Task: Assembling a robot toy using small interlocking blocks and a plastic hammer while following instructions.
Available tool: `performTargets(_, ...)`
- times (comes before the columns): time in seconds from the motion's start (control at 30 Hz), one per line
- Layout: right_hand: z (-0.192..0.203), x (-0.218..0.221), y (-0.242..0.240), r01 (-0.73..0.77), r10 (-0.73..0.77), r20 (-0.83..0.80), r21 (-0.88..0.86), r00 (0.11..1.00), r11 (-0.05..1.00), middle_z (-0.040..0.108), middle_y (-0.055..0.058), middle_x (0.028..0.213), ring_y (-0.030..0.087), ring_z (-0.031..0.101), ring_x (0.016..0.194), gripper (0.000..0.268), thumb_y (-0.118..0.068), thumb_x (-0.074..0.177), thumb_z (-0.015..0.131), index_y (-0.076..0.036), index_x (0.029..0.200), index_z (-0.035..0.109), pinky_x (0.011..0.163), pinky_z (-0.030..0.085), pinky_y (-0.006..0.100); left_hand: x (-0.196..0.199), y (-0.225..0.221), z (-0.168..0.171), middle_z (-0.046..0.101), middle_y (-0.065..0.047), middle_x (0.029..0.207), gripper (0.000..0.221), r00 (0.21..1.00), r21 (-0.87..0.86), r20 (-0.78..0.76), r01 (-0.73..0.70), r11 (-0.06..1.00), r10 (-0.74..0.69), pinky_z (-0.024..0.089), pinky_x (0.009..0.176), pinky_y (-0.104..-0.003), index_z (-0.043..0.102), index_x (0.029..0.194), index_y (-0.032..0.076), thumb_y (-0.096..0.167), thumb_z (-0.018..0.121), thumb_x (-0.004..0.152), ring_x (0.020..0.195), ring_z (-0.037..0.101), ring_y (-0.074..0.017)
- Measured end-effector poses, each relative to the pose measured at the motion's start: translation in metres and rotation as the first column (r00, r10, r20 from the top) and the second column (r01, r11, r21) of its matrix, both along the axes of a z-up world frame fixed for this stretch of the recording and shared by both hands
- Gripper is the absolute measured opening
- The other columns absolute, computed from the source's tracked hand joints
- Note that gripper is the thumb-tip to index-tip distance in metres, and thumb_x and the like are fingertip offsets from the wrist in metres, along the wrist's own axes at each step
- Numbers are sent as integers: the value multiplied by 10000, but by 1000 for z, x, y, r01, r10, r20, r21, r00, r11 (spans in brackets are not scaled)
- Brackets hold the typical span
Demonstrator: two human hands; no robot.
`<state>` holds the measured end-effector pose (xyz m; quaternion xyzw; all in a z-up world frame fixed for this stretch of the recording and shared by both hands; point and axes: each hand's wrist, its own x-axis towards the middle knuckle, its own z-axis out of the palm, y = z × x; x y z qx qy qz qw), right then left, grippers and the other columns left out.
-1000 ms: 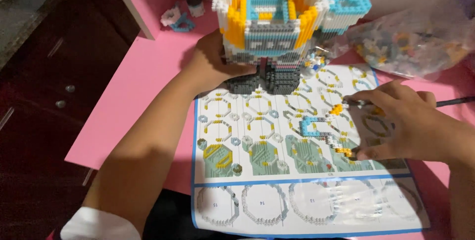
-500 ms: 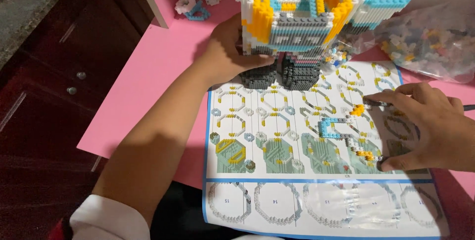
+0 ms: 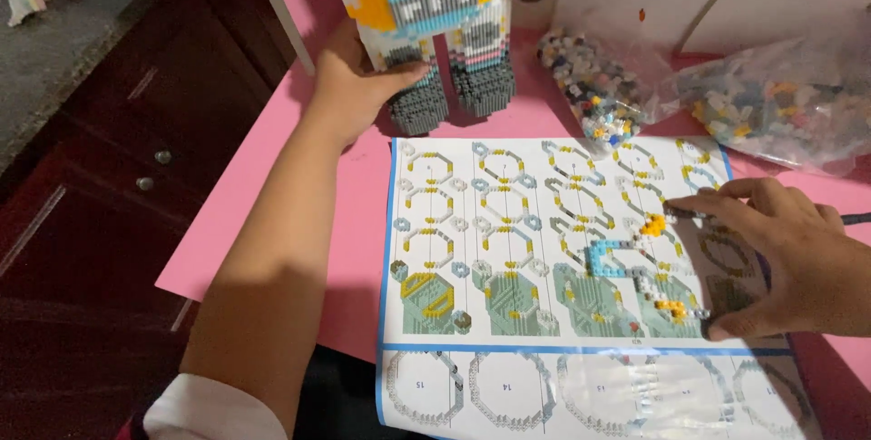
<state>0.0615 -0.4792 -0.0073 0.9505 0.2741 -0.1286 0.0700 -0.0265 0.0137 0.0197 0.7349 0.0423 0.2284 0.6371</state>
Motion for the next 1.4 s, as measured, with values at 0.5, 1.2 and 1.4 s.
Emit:
performTargets(0.5, 33, -26, 19, -181, 214, -118, 248, 970, 952, 586, -72, 1393, 206, 426, 1448, 1322, -531, 410, 1177, -434, 1532, 484, 1144, 318, 517, 3, -52, 13, 789, -54, 1268, 603, 978, 90, -81, -186, 978, 193, 678, 949, -315, 644, 1301, 139, 77, 926, 771, 1156, 776, -191)
performTargets(1.2, 31, -16, 29, 79, -86, 85, 88, 993, 993, 481, 103, 1576, 334, 510, 1414, 1360, -948, 502, 752, -223, 1597, 399, 1167, 424, 594, 2, -66, 24, 761, -39, 1241, 677, 830, 519, -468, -21, 855, 304, 491, 716, -451, 454, 1558, 256, 467, 663, 949, 977, 714, -318)
performTargets(1.4, 7, -16, 35, 28, -29, 239, 6, 971, 1000, 612, 42, 1412, 259, 537, 1400, 1221, -967, 549, 657, -345, 1572, 415, 1090, 489, 577, -3, -58, 36, 657, -57, 871, 558, 770, 629, -474, -43, 777, 427, 418, 580, -441, 639, 1381, 261, 584, 690, 930, 698, 620, -285)
